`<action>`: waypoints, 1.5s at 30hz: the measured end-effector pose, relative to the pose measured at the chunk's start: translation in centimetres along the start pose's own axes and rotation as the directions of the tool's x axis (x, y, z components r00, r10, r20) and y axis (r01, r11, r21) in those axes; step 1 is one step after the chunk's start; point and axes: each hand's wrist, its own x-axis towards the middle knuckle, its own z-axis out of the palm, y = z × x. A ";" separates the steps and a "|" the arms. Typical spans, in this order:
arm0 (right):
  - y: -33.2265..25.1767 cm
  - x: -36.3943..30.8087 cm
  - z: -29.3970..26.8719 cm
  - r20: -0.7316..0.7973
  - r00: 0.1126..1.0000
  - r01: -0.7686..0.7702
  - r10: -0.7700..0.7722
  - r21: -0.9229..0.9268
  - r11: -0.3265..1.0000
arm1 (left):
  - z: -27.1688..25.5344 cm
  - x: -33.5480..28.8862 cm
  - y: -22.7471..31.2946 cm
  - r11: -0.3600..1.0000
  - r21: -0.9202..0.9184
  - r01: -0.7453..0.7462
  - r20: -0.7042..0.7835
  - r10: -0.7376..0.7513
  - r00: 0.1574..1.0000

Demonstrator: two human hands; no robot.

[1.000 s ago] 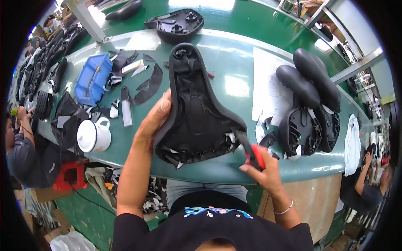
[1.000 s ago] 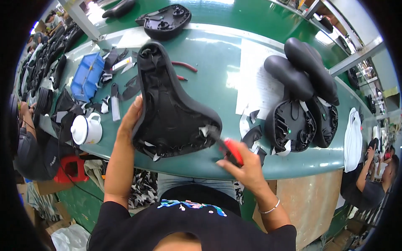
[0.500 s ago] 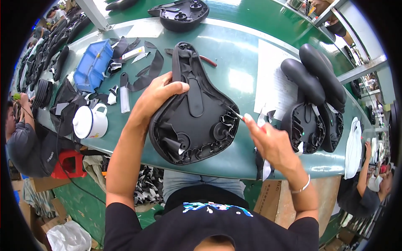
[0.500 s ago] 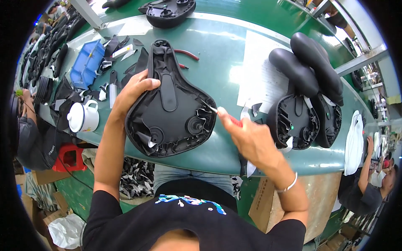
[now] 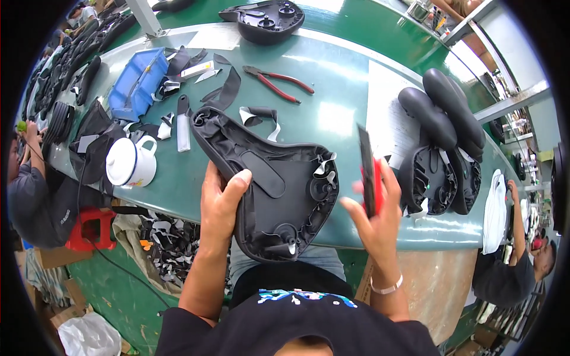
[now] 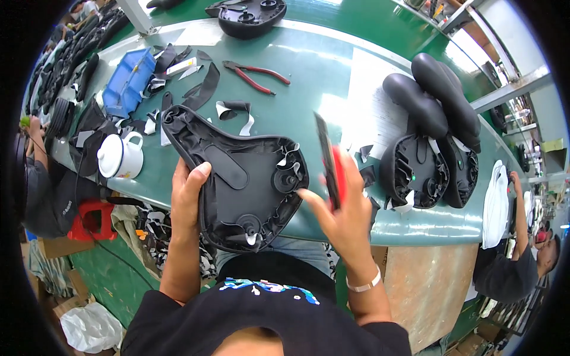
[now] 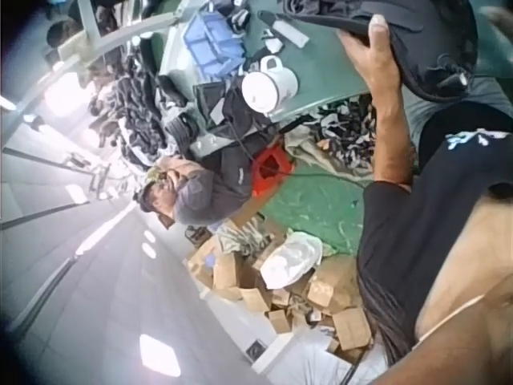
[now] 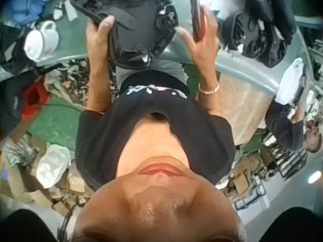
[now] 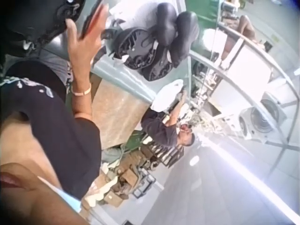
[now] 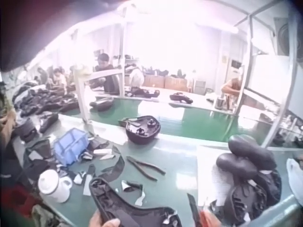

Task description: The recorder trims excess leather material from bicycle seats using a utility knife and cleans the underside of the seat.

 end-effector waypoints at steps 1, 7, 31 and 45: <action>-1.2 2.0 1.0 0.017 0.999 0.047 -0.046 -0.046 0.998 | 0.2 -0.5 0.2 0.999 0.015 -0.043 -0.010 0.043 0.999; 2.8 6.8 1.3 0.024 0.955 -0.266 0.295 0.508 0.820 | -2.3 -1.7 -2.2 0.780 0.614 -0.118 -0.208 0.305 0.929; 0.2 5.2 -5.8 0.765 0.631 0.618 -0.130 -0.394 0.680 | 0.9 -1.7 0.5 0.824 0.380 -0.421 0.519 0.187 0.834; -0.1 -6.0 -3.5 0.352 0.936 0.230 0.011 -0.633 0.739 | 8.7 4.4 1.3 0.945 -0.271 0.183 0.690 0.058 0.722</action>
